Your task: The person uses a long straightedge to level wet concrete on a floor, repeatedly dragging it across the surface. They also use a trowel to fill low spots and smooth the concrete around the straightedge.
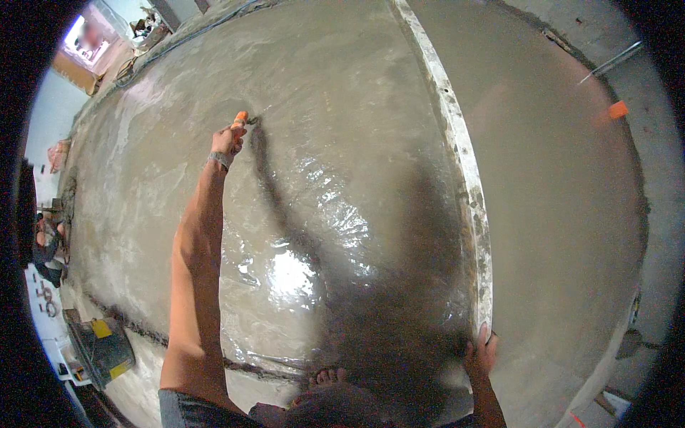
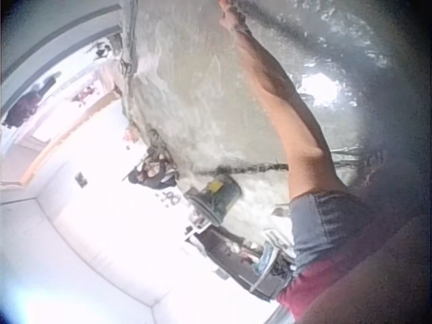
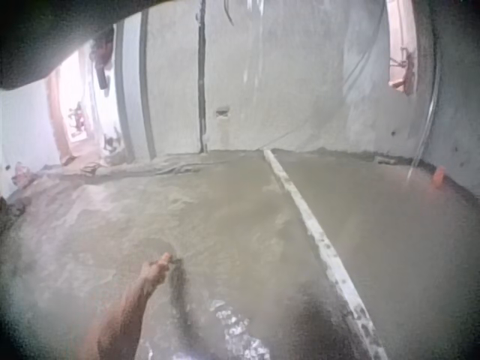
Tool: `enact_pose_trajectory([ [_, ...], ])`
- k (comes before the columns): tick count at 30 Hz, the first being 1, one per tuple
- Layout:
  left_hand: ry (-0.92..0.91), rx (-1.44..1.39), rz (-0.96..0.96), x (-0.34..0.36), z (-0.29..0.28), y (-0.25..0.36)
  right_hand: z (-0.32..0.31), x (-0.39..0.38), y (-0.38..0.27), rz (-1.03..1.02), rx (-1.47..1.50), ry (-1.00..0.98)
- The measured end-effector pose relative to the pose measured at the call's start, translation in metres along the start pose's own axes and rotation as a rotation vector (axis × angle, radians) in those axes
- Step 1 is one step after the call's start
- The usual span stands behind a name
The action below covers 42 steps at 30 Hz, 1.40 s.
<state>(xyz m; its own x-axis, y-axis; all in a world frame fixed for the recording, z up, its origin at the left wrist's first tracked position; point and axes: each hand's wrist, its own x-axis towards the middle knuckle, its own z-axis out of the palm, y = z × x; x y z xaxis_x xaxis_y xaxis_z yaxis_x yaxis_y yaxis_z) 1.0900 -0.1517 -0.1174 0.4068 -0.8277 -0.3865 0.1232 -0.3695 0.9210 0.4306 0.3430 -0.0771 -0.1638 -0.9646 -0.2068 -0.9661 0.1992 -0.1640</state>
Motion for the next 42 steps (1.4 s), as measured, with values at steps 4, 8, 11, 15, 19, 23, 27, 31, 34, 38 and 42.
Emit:
enact_pose_trajectory([
  [4, -0.053, -0.137, 0.052, -0.03, -0.009, -0.019, -0.002, 0.002, -0.002, -0.02, 0.021, 0.032],
  [8, -0.101, -0.118, 0.154, -0.075, -0.034, -0.012, -0.003, 0.002, -0.007, -0.01, 0.033, 0.03],
  [11, -0.109, -0.006, 0.169, -0.128, -0.055, 0.002, -0.014, 0.004, -0.016, 0.144, -0.034, -0.123],
  [15, -0.116, 0.203, -0.019, -0.203, -0.087, 0.031, -0.01, 0.001, -0.013, 0.038, -0.006, 0.008],
  [19, -0.194, 0.29, -0.128, -0.238, -0.088, 0.064, -0.007, 0.001, -0.003, -0.005, -0.019, 0.044],
  [23, -0.365, 0.337, 0.009, -0.17, -0.033, 0.081, -0.005, -0.002, 0.009, -0.02, -0.058, 0.007],
  [27, -0.495, 0.243, 0.017, -0.024, 0.152, 0.162, 0.001, -0.006, -0.002, -0.014, 0.018, -0.035],
  [31, -0.411, 0.054, 0.068, -0.033, 0.249, 0.192, -0.007, 0.002, 0.003, -0.003, -0.029, -0.038],
  [34, -0.462, -0.031, 0.06, -0.03, 0.248, 0.191, -0.004, 0.001, -0.002, -0.027, 0.001, -0.01],
  [38, -0.235, 0.089, 0.144, -0.063, 0.211, 0.157, -0.008, 0.004, -0.005, -0.073, 0.018, 0.059],
  [42, -0.227, 0.075, 0.185, -0.096, 0.122, 0.114, -0.01, 0.003, -0.003, -0.067, 0.066, 0.069],
])
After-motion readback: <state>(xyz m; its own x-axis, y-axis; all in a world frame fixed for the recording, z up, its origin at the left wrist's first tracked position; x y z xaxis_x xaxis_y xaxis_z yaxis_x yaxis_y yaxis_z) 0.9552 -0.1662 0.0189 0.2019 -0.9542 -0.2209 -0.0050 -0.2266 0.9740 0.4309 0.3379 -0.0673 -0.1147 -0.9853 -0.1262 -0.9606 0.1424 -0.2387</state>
